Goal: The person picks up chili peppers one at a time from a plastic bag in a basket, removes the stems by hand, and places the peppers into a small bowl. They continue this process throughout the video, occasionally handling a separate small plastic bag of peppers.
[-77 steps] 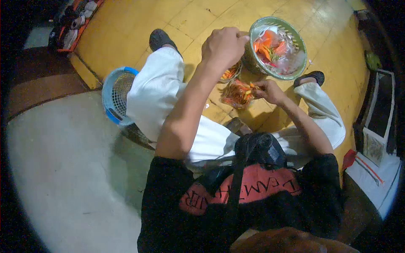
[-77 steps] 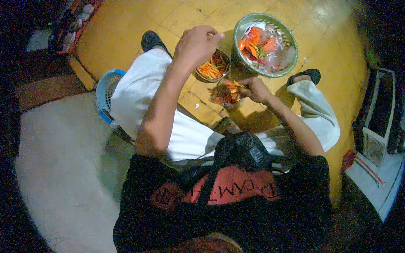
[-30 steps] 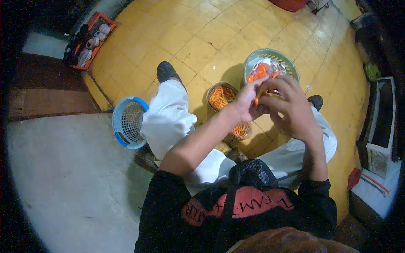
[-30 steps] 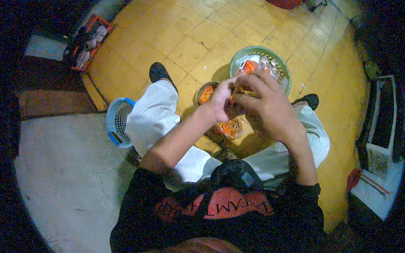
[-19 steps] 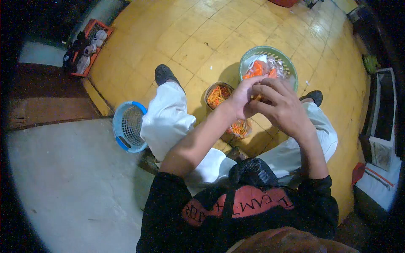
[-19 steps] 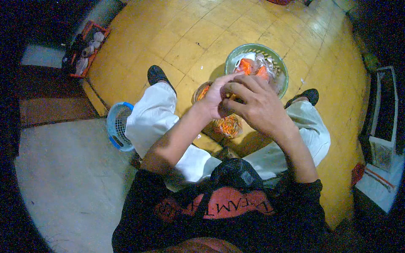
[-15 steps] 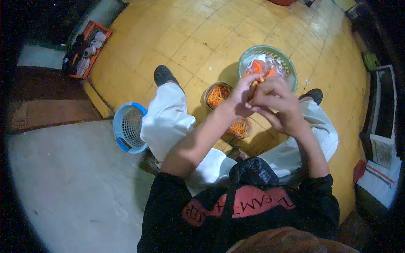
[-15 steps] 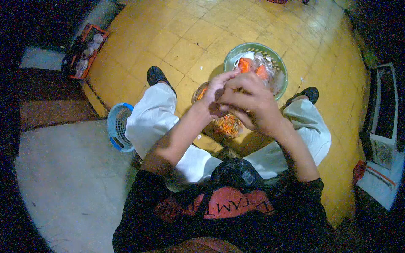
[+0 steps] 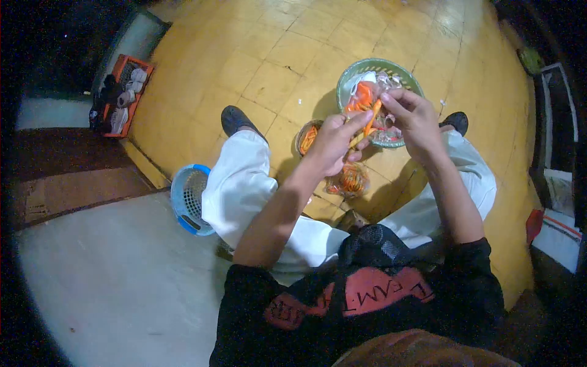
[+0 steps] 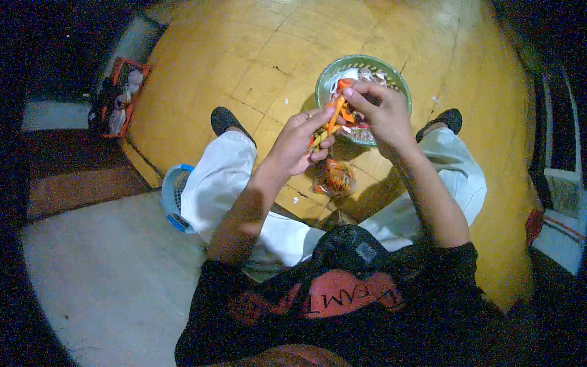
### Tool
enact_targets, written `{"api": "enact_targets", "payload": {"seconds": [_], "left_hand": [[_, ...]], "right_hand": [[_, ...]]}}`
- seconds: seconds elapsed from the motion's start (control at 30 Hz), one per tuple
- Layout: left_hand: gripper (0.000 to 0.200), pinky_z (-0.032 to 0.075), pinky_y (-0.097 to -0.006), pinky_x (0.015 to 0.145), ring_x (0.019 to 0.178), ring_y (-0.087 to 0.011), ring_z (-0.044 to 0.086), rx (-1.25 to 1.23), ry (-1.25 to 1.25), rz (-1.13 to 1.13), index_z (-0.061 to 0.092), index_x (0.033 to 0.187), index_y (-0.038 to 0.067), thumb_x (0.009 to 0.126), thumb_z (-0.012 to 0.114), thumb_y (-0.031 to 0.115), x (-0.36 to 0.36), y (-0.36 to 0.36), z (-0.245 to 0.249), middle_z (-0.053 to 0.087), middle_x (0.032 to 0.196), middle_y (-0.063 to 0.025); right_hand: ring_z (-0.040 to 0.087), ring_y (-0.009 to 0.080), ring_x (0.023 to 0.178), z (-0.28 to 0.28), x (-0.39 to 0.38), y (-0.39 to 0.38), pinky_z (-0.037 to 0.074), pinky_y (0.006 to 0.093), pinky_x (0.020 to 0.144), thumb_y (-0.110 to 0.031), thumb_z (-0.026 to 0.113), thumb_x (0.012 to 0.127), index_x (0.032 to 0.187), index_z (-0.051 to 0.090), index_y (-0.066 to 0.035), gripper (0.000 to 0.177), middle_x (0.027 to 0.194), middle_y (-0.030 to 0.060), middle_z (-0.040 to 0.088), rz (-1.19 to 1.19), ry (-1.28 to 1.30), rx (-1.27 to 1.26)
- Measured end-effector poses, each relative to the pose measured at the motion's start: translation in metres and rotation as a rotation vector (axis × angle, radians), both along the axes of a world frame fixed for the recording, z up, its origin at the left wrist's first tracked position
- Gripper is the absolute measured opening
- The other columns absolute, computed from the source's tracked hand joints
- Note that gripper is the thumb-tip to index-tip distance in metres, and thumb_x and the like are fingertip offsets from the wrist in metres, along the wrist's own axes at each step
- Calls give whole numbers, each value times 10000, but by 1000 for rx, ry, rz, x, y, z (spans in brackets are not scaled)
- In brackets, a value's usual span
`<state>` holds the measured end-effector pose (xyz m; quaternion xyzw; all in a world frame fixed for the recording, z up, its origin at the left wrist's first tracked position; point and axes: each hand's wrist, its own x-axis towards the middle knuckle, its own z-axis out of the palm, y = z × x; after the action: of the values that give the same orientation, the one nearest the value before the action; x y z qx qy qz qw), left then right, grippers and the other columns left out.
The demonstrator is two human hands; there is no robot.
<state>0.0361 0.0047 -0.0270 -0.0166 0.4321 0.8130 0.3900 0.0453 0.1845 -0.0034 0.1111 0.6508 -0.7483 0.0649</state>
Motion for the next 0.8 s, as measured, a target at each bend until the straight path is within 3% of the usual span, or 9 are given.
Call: {"api": "enact_targets", "payload": {"seconds": [0.13, 0.2, 0.23, 0.27, 0.33, 0.37, 0.5, 0.67, 0.8], "left_hand": [[275, 278, -165, 363, 567, -67, 442, 22, -95, -3, 595, 982, 15, 958, 542, 284, 0, -8, -7, 517, 775, -20], [271, 268, -163, 358, 564, -67, 436, 20, -134, -7, 600, 970, 11, 957, 544, 277, 1, -13, -10, 514, 771, -20], [264, 260, -162, 355, 567, -65, 437, -27, -106, 1, 600, 959, 11, 954, 550, 271, -1, -16, -12, 510, 764, -20], [258, 253, -160, 351, 570, -63, 439, -75, -77, 8, 600, 948, 11, 952, 556, 266, -2, -18, -14, 507, 756, -21], [253, 247, -163, 351, 559, -57, 436, -107, -88, 7, 600, 923, 17, 943, 572, 267, -4, -23, -14, 506, 739, -14], [251, 243, -165, 351, 544, -53, 428, -146, -62, 3, 600, 920, 21, 941, 577, 270, -4, -27, -15, 509, 733, -11], [260, 225, -172, 356, 496, -39, 394, -343, 41, -5, 604, 902, 30, 935, 587, 287, -7, -39, -15, 509, 698, 4], [279, 217, -169, 362, 486, -35, 390, -517, 93, -22, 618, 892, 23, 933, 592, 298, -2, -48, -26, 520, 691, 10], [303, 245, -174, 381, 505, -29, 430, -676, 118, -20, 649, 879, 12, 919, 607, 310, -1, -58, -31, 583, 711, -10]], "right_hand": [[573, 83, 678, -21, -7, -6, 456, 246, 610, -192, 674, 878, 884, 682, -20, 172, 754, 12, 641, -24, 148, 192], [588, 102, 659, -30, -8, -11, 459, 265, 614, -170, 684, 851, 837, 657, -19, 155, 748, 50, 655, -15, 370, 520], [627, 189, 690, -28, -5, -16, 474, 315, 633, -117, 681, 806, 826, 635, -33, 97, 784, 102, 657, -42, 332, 627], [627, 189, 690, -29, -4, -20, 474, 315, 633, -117, 681, 806, 826, 635, -33, 97, 784, 102, 657, -52, 318, 615], [622, 294, 758, -34, -7, -23, 480, 372, 659, -85, 663, 783, 854, 640, -53, 82, 829, 132, 647, -70, 737, 998], [595, 347, 795, -37, -8, -24, 474, 410, 675, -78, 654, 775, 884, 643, -65, 110, 855, 140, 640, -64, 806, 998], [599, 347, 791, -43, -14, -25, 476, 415, 685, -101, 650, 795, 875, 652, -55, 92, 859, 145, 644, -40, 759, 932], [627, 353, 840, -36, -16, -21, 494, 425, 732, -142, 637, 821, 887, 674, -35, 131, 839, 159, 654, 0, 432, 795], [638, 356, 845, -48, -29, -1, 501, 435, 744, -160, 622, 830, 932, 679, -38, 169, 829, 168, 658, 92, 447, 939]]}}
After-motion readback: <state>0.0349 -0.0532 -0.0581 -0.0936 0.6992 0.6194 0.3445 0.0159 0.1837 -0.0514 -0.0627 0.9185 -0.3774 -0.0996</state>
